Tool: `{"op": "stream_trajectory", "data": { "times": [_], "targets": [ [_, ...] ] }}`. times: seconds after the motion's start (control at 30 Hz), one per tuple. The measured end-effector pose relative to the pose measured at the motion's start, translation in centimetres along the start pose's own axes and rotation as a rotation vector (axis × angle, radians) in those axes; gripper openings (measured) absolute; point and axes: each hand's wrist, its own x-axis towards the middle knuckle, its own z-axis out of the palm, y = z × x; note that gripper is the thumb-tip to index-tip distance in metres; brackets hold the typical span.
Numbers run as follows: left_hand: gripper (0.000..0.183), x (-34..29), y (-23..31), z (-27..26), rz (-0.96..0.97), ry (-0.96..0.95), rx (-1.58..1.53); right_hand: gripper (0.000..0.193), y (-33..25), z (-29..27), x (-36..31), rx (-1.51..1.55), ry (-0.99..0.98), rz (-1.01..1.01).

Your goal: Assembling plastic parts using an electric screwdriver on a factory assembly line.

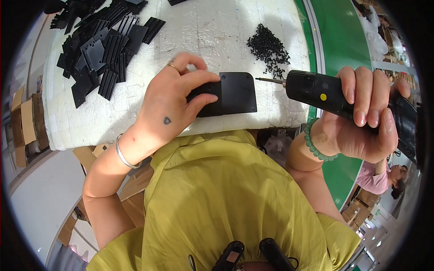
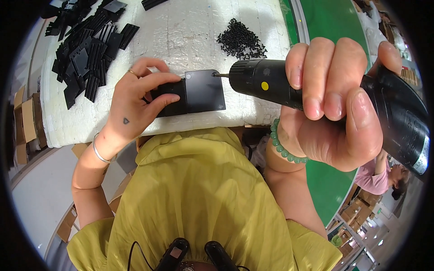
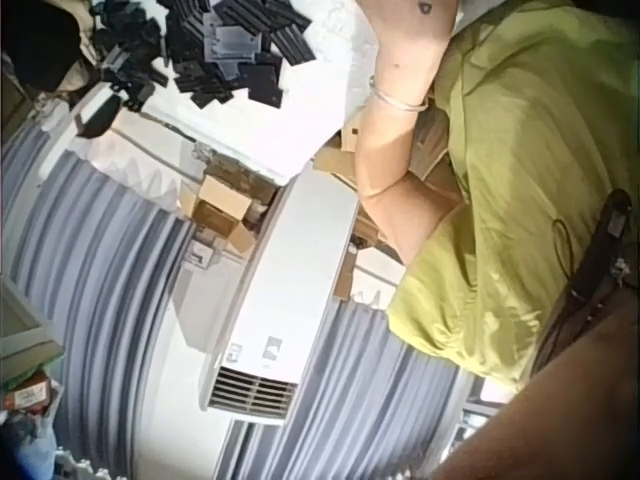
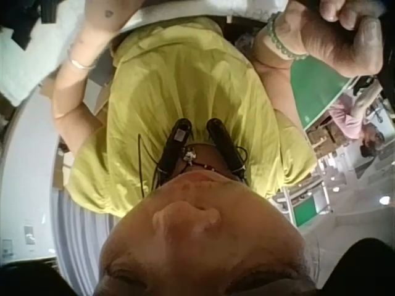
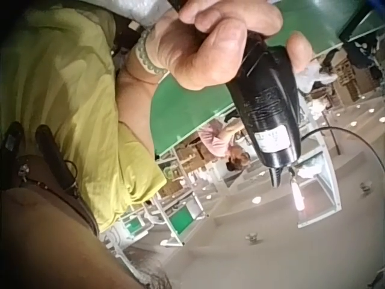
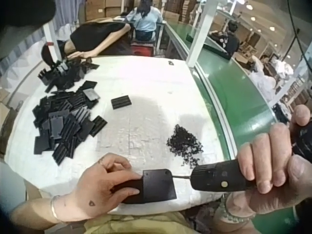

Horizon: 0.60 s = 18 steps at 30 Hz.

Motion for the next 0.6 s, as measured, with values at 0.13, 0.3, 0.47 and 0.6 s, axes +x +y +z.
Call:
{"op": "stream_trajectory", "data": {
  "times": [0.13, 0.3, 0.47, 0.6],
  "targets": [
    [0.03, 0.1, -0.3, -0.5, 0.072, 0.081, 0.209, 0.032, 0.1, 0.0, 0.1, 0.023, -0.041, 0.017],
    [0.05, 0.3, 0.1, -1.5, -0.065, -0.07, 0.266, 0.037, 1.1, 1.4, 0.1, 0.011, -0.151, 0.063],
    [0.037, 0.7, -1.1, -0.9, -0.088, -0.206, 0.264, 0.042, 2.8, 2.5, 0.2, -0.057, -0.333, 0.082],
    [0.027, 0.5, -1.4, -0.5, -0.157, -0.222, 0.099, 0.046, 4.5, 2.5, 0.5, -0.012, -0.469, 0.12]
  ]
}}
